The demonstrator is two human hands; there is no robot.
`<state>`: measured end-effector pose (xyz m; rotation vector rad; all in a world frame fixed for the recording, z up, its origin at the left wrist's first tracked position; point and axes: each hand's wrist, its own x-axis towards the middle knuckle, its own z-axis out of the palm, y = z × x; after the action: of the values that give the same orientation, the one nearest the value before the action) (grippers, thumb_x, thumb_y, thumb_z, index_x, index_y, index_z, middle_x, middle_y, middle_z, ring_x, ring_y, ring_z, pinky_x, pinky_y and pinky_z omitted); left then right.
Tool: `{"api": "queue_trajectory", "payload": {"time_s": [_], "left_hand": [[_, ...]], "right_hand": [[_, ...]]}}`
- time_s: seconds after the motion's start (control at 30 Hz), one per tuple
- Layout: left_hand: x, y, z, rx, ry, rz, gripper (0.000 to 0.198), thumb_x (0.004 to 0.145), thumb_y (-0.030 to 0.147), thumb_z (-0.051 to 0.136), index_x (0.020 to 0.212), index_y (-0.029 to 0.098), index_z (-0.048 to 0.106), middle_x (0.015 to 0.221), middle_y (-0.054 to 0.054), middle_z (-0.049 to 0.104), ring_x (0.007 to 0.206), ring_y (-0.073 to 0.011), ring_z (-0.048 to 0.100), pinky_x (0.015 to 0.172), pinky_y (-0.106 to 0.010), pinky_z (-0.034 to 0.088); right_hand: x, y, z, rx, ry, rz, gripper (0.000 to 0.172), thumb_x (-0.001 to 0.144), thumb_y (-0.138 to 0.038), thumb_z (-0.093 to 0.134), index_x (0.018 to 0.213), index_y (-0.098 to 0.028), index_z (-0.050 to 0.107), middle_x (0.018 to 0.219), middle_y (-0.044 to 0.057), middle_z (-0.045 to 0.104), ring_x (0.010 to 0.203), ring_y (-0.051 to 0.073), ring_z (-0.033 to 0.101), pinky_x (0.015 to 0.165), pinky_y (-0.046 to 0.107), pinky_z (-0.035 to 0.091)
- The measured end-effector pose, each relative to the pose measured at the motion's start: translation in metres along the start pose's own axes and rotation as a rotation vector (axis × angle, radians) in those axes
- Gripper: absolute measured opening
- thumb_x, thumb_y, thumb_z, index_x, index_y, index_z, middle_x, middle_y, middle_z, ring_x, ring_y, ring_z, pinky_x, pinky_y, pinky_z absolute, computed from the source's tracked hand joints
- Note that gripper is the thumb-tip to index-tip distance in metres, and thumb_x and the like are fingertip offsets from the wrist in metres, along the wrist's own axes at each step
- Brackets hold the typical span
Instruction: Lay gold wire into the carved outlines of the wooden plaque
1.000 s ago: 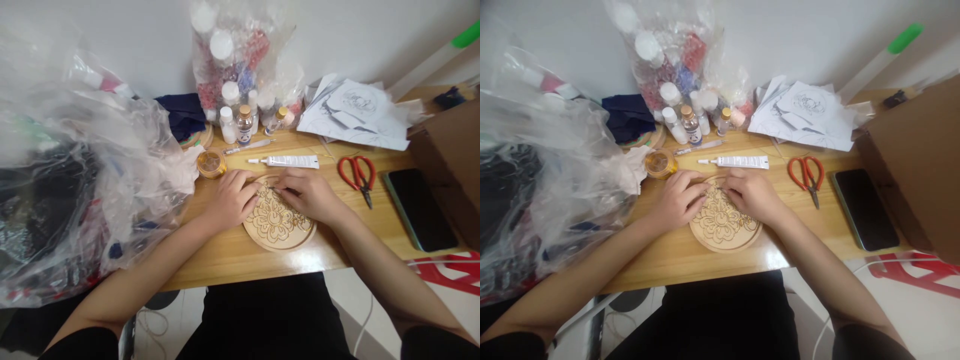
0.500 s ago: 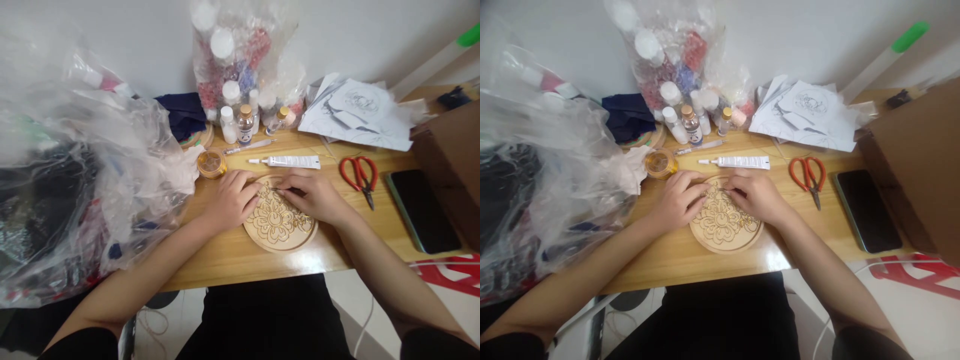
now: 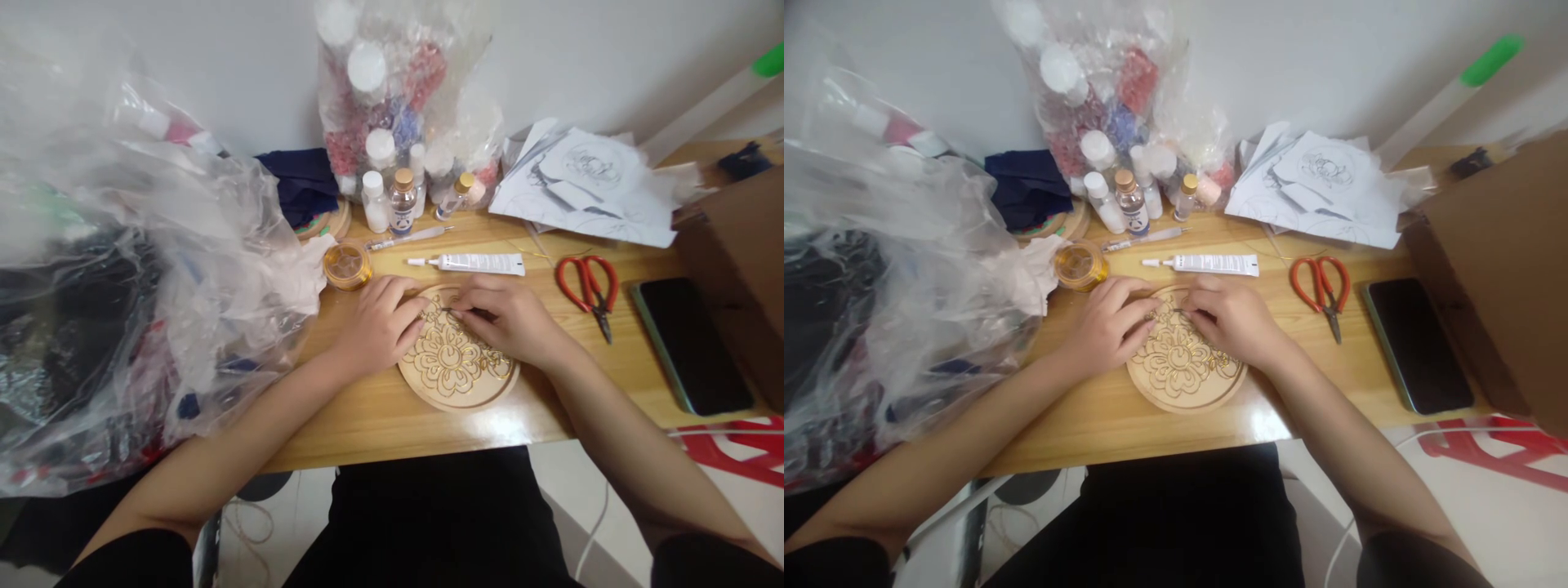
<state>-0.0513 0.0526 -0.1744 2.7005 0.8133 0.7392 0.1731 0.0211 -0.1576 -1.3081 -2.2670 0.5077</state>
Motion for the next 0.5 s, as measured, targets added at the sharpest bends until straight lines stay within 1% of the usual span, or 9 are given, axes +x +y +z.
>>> {"api": "queue_trajectory", "payload": {"time_s": [0.17,0.33,0.5], "left_hand": [[-0.0003,-0.0005,0.0006,0.010,0.017,0.010,0.020,0.091,0.022,0.051,0.105,0.014,0.064,0.109,-0.013,0.059,0.099,-0.0252,0.053,0.084,-0.042,0.046],[0.0004,0.0001,0.0008,0.015,0.029,0.024,0.020,0.091,0.021,0.052,0.105,0.012,0.064,0.109,-0.013,0.059,0.099,-0.0252,0.053,0.084,-0.042,0.046],[0.0000,0.0001,-0.0002,0.018,0.023,0.021,0.021,0.091,0.021,0.051,0.104,0.012,0.064,0.108,-0.013,0.059,0.099,-0.0252,0.053,0.084,-0.041,0.046]], "right_hand": [[0.0010,-0.0036,-0.0016,-0.042,-0.012,-0.037,0.016,0.087,-0.013,0.052,0.077,-0.015,0.064,0.081,0.008,0.064,0.074,0.018,0.061,0.065,0.030,0.047],[0.0008,-0.0050,-0.0012,-0.085,-0.021,-0.028,0.017,0.088,-0.013,0.051,0.076,-0.016,0.064,0.083,0.008,0.065,0.075,0.017,0.061,0.066,0.029,0.047],[-0.0012,-0.0021,0.0010,-0.057,0.001,-0.046,0.017,0.088,-0.013,0.052,0.077,-0.016,0.064,0.083,0.007,0.065,0.075,0.017,0.062,0.065,0.029,0.048]]}}
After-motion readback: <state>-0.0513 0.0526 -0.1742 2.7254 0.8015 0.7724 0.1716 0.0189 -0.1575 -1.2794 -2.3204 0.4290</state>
